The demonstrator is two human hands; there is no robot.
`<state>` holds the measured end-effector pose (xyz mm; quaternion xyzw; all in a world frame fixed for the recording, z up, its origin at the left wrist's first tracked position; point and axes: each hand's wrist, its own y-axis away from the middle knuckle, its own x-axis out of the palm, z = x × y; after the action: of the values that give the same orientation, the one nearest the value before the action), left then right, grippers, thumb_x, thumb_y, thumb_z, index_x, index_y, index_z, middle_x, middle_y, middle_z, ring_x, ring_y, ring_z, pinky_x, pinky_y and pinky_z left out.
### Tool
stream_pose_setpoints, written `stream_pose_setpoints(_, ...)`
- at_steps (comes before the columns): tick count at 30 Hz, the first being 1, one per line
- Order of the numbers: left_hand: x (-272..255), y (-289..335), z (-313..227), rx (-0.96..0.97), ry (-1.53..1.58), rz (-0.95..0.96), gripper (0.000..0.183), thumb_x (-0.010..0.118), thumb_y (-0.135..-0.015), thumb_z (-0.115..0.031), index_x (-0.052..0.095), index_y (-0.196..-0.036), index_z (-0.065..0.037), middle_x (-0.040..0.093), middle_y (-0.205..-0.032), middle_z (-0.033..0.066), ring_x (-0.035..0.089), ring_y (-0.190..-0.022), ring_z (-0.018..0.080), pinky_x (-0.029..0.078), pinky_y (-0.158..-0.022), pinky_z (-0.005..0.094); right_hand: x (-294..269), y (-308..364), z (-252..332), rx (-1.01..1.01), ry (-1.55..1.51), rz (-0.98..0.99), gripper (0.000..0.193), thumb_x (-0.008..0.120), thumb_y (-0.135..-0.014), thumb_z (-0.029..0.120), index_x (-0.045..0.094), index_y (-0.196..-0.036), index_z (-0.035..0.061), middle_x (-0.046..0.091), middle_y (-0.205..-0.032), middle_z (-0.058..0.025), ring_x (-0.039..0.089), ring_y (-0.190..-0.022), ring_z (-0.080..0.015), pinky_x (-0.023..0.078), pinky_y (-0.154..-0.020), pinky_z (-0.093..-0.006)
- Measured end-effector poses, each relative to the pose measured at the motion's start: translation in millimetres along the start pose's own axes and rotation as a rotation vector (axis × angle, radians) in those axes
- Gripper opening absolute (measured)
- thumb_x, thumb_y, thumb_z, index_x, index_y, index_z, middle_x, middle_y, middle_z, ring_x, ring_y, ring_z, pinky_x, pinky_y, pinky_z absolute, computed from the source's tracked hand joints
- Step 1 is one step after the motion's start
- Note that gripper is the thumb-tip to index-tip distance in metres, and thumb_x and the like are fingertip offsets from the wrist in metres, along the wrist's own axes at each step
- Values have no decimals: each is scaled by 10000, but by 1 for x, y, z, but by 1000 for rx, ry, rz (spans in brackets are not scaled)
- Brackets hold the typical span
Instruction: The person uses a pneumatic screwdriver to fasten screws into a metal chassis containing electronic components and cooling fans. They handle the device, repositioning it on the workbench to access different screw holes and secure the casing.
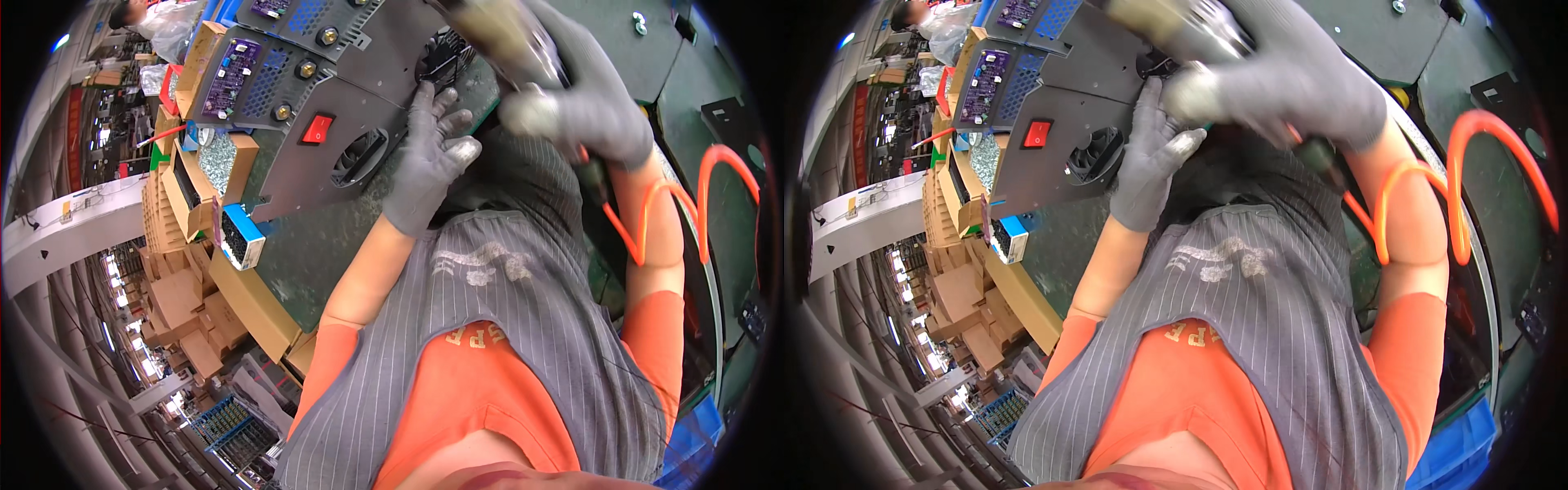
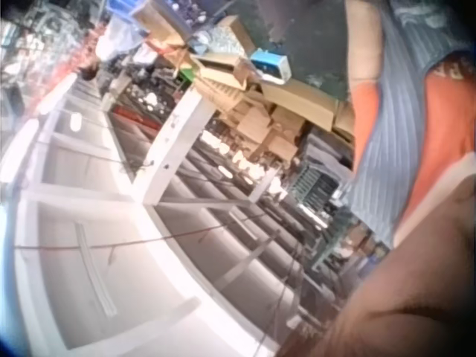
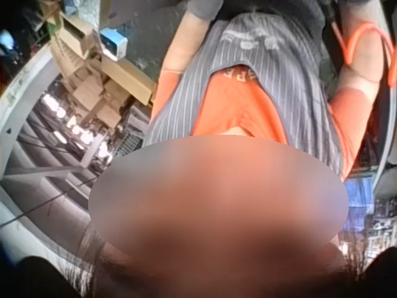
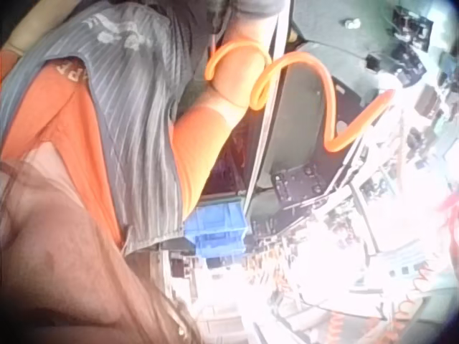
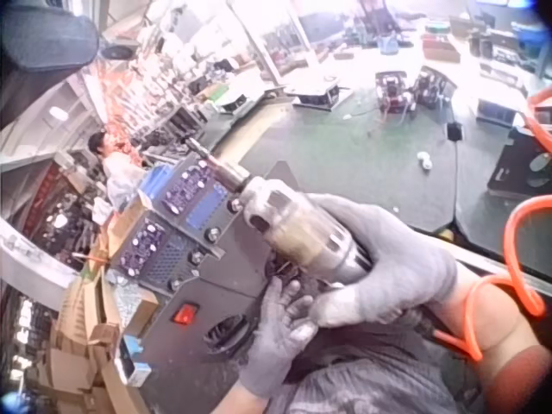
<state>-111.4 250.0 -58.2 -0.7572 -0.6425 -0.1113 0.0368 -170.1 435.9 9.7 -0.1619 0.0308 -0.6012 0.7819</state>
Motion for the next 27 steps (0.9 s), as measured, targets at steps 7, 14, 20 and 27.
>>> stream_pose_setpoints(7,-1,-15,7,91,-160,-73,877,582,-793,48,82,-1506,-48,382,-1345,102,473,-1090,158,450,-901,275,-7,-56,30,-312,313,377,818,809,-682,274,421,-1325,-50,607,-1120,-130,582,-1025,-188,467,-890,-302)
stream_pose_setpoints(14,-1,-19,1,165,-230,-127,779,553,-817,79,190,-1491,-66,448,-1310,85,518,-1055,133,451,-895,262,-10,-82,10,-429,356,381,801,790,-685,323,445,-1307,-44,619,-1069,-166,606,-1000,-239,473,-878,-326)
stream_pose_setpoints(20,-3,-20,2,165,-217,-104,682,523,-843,81,262,-1462,-39,475,-1299,85,525,-1054,127,447,-892,253,1,-74,37,-315,307,387,693,800,-699,277,506,-1233,-53,620,-1012,-100,586,-924,-163,476,-822,-287)
stream_pose_setpoints(27,-2,-13,-4,206,-195,-149,554,484,-854,95,381,-1393,15,528,-1280,108,543,-1052,129,455,-887,251,1,-77,34,16,151,452,607,810,-718,250,546,-1168,-60,621,-946,-54,574,-853,-106,484,-754,-253)
